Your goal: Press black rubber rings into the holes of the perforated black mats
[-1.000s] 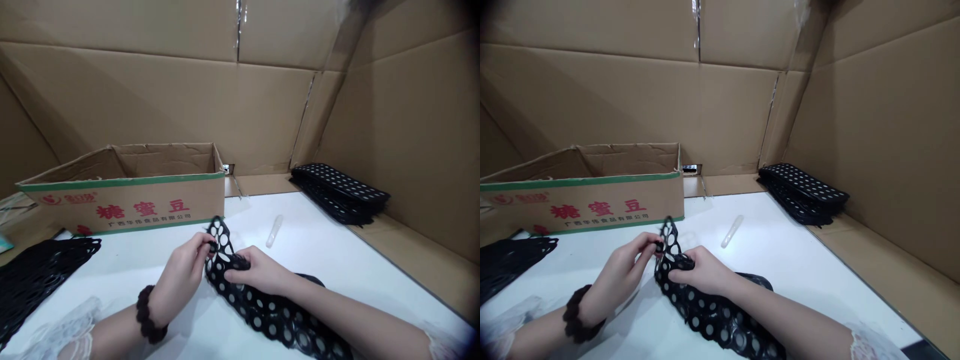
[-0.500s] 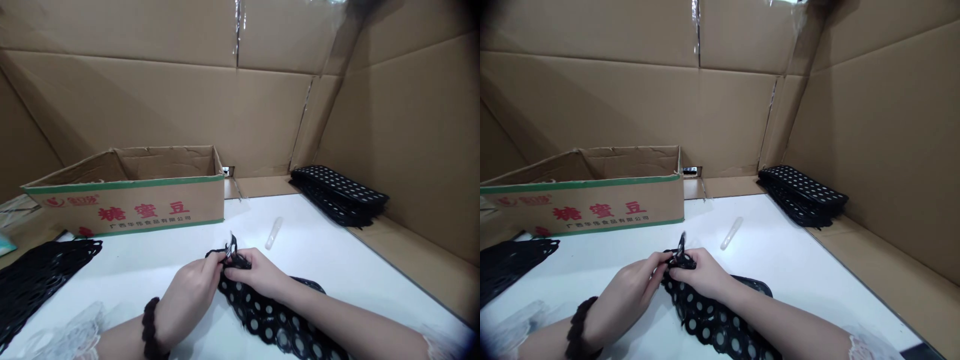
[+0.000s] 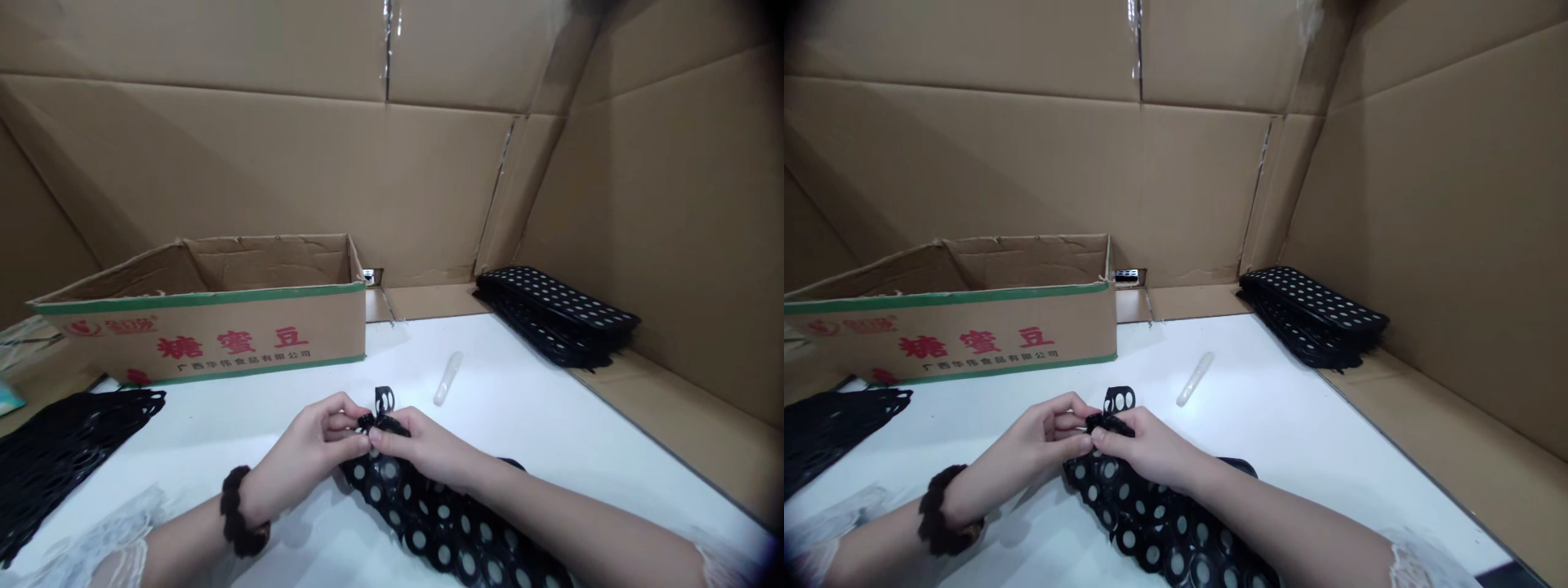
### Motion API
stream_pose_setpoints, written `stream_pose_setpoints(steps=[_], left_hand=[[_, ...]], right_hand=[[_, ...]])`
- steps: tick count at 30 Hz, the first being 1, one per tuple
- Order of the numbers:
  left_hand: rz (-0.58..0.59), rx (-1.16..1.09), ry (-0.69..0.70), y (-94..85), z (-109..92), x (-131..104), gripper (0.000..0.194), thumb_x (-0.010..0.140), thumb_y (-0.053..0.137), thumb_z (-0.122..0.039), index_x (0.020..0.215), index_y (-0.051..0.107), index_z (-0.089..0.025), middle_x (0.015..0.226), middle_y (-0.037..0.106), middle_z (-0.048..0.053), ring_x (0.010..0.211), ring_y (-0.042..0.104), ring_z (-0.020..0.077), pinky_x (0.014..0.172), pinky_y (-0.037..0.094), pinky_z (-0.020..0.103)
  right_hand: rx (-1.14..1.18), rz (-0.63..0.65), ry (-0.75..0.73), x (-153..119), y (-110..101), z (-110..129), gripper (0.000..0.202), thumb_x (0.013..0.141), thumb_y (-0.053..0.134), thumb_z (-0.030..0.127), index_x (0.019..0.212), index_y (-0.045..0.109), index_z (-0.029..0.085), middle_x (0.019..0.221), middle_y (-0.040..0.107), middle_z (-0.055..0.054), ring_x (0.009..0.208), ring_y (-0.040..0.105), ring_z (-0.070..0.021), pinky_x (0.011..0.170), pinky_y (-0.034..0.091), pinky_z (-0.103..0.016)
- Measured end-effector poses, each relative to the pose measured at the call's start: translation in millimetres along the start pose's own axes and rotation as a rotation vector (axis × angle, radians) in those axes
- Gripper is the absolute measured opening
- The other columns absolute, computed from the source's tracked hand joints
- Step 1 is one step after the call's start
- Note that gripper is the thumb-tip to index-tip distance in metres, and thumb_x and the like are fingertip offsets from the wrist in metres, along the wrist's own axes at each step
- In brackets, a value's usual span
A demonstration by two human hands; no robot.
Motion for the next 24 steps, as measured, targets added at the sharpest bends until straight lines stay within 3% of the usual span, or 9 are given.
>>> stream_pose_setpoints(steps=[3, 6, 10, 12, 16, 19, 24], left_hand=[[-0.012, 0.055, -0.023, -2.7, 0.8, 0.3, 0.013, 0.078, 0.050, -0.028, 0.084, 0.049, -0.016, 0.070, 0.063, 0.002, 0.067, 0.057, 0.0137, 0.061, 0.042, 0.024], [-0.100, 0.171, 0.021, -18.1, -5.0, 1.3, 0.015, 0.080, 0.047, -0.031, 0.082, 0.050, -0.016, 0.065, 0.060, 0.001, 0.063, 0.056, 0.0134, 0.056, 0.041, 0.023], [-0.431, 0.289, 0.056, -64.2, -14.7, -2.6, 0.020, 0.081, 0.043, -0.035, 0.088, 0.046, -0.017, 0.078, 0.061, 0.004, 0.064, 0.059, 0.0154, 0.053, 0.044, 0.025], [-0.511, 0.452, 0.085, -71.5, -20.7, -7.1, 0.018, 0.082, 0.041, -0.035, 0.088, 0.044, -0.019, 0.079, 0.061, 0.003, 0.061, 0.058, 0.0150, 0.052, 0.044, 0.025], [-0.339, 0.765, 0.176, -33.5, -22.7, -11.2, 0.009, 0.084, 0.036, -0.029, 0.085, 0.041, -0.021, 0.070, 0.058, 0.000, 0.057, 0.055, 0.0153, 0.052, 0.040, 0.025], [-0.236, 0.798, 0.187, -7.8, -16.8, -13.8, 0.008, 0.085, 0.032, -0.026, 0.082, 0.039, -0.022, 0.079, 0.059, 0.003, 0.063, 0.056, 0.0168, 0.053, 0.039, 0.025], [-0.094, 0.641, 0.120, 0.2, -9.9, -12.5, 0.013, 0.087, 0.028, -0.029, 0.085, 0.039, -0.021, 0.076, 0.055, 0.002, 0.064, 0.052, 0.0155, 0.058, 0.040, 0.026]], right_hand=[[-0.059, 0.016, 0.036, 0.2, 0.0, -6.4, 0.027, 0.077, 0.051, 0.039, 0.069, 0.058, 0.014, 0.061, 0.049, 0.003, 0.058, 0.040, -0.0090, 0.061, 0.034, -0.022], [-0.080, -0.005, 0.062, -0.2, -1.9, -8.3, 0.026, 0.077, 0.051, 0.039, 0.072, 0.059, 0.015, 0.063, 0.052, 0.003, 0.060, 0.043, -0.0100, 0.062, 0.035, -0.022], [-0.042, -0.101, 0.111, -1.4, -8.3, -10.0, 0.028, 0.076, 0.051, 0.042, 0.079, 0.060, 0.015, 0.073, 0.059, 0.000, 0.068, 0.051, -0.0135, 0.068, 0.039, -0.025], [-0.007, -0.138, 0.147, -1.7, -10.2, -12.5, 0.030, 0.075, 0.052, 0.044, 0.078, 0.060, 0.015, 0.075, 0.061, -0.001, 0.069, 0.053, -0.0145, 0.068, 0.039, -0.026], [0.067, -0.265, 0.190, -3.3, -17.6, -15.4, 0.033, 0.073, 0.054, 0.047, 0.079, 0.059, 0.015, 0.080, 0.062, -0.003, 0.075, 0.055, -0.0162, 0.067, 0.040, -0.026], [0.071, -0.252, 0.170, -2.9, -15.3, -12.9, 0.034, 0.073, 0.053, 0.047, 0.080, 0.060, 0.014, 0.078, 0.062, -0.003, 0.075, 0.055, -0.0168, 0.068, 0.041, -0.027], [0.063, -0.178, 0.108, -2.6, -9.7, -8.7, 0.034, 0.077, 0.049, 0.045, 0.082, 0.061, 0.014, 0.079, 0.063, -0.003, 0.076, 0.056, -0.0174, 0.070, 0.041, -0.028]])
Point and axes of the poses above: each hand's wrist, its own x-axis towards the middle knuckle, its own y-axis out of the palm, z = x × y, the point moved 8 cm from there along x, towards the middle knuckle
